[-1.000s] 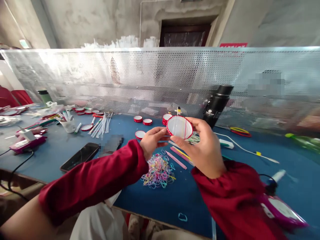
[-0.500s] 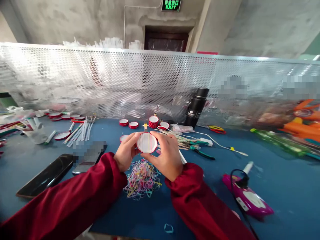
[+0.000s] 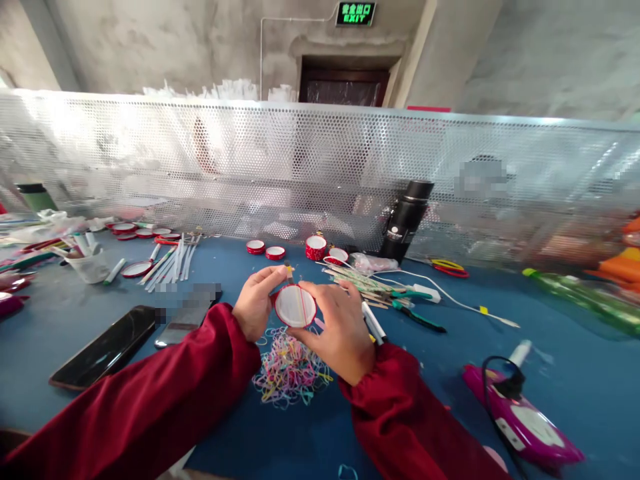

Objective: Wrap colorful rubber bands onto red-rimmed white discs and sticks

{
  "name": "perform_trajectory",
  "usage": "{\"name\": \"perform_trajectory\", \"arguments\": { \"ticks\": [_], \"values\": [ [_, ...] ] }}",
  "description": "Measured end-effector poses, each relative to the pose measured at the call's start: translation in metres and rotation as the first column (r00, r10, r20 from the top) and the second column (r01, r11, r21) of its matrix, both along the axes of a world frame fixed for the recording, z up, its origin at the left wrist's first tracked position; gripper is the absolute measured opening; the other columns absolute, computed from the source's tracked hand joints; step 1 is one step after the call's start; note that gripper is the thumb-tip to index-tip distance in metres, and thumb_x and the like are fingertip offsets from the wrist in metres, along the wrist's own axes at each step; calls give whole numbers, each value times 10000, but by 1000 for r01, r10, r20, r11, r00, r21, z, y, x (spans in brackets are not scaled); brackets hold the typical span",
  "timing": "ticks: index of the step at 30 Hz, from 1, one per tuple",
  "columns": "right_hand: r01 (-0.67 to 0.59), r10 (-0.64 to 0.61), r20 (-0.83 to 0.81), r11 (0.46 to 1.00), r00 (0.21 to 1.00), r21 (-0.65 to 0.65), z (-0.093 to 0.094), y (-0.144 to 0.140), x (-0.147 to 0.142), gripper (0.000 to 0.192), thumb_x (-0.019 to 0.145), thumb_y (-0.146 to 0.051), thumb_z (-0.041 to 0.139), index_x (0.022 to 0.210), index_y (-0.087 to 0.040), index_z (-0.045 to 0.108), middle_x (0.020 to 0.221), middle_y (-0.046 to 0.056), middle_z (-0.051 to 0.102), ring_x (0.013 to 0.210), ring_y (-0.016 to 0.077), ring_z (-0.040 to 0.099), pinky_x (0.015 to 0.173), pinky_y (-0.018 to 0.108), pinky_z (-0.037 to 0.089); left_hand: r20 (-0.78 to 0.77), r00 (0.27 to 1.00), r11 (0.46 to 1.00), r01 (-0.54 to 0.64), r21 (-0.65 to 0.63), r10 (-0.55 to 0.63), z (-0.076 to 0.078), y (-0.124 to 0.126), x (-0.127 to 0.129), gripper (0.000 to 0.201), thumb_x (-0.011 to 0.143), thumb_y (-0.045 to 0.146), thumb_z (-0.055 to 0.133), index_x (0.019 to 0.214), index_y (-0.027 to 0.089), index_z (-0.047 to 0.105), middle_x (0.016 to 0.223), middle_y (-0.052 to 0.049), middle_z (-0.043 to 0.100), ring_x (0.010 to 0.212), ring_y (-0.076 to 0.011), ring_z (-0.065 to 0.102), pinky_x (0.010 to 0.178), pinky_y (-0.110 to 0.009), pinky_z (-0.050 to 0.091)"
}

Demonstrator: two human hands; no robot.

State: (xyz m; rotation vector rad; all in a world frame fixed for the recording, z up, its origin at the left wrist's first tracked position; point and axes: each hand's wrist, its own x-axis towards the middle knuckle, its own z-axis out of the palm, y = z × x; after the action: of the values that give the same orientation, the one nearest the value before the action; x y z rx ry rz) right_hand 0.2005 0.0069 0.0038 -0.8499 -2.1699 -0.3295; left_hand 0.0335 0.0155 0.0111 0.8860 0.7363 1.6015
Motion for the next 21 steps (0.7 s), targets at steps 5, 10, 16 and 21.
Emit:
{"name": "perform_trajectory", "arguments": {
  "ticks": [5, 10, 16, 21],
  "values": [
    [-15, 13, 34, 999, 999, 33, -3, 1, 0, 554, 810, -494, 697, 1287, -263, 535, 1134, 86, 705, 1021, 306, 664, 1024, 561, 378, 31, 999, 999, -36, 15, 36, 3, -2, 2, 352, 627, 419, 834, 741, 133, 662, 740, -9, 613, 670, -92, 518, 652, -237, 403],
    [-13, 11, 52, 999, 999, 37, -4, 2, 0, 578, 799, -495, 714, 1288, -253, 523, 1122, 90, 706, 1001, 306, 667, 1018, 562, 370, 53, 998, 999, -36, 6, 36, 4, -1, 2, 356, 615, 414, 839, 754, 136, 667, 747, -13, 611, 676, -96, 516, 661, -242, 405],
    [-20, 18, 35, 998, 999, 59, -4, 3, 0, 604, 781, -508, 735, 1280, -246, 516, 1114, 94, 705, 996, 308, 667, 1013, 558, 375, 33, 996, 995, -88, 39, 87, 1, 2, 2, 298, 630, 370, 831, 641, 133, 650, 941, -59, 654, 835, -126, 575, 768, -250, 439],
    [-13, 12, 38, 999, 999, 46, -4, 1, -1, 623, 774, -530, 736, 1285, -253, 511, 1122, 91, 701, 1009, 309, 664, 1020, 567, 373, 23, 998, 998, -59, 23, 59, 3, 1, 1, 306, 634, 378, 832, 682, 125, 666, 989, -70, 663, 804, -119, 580, 738, -247, 442]
  ]
}}
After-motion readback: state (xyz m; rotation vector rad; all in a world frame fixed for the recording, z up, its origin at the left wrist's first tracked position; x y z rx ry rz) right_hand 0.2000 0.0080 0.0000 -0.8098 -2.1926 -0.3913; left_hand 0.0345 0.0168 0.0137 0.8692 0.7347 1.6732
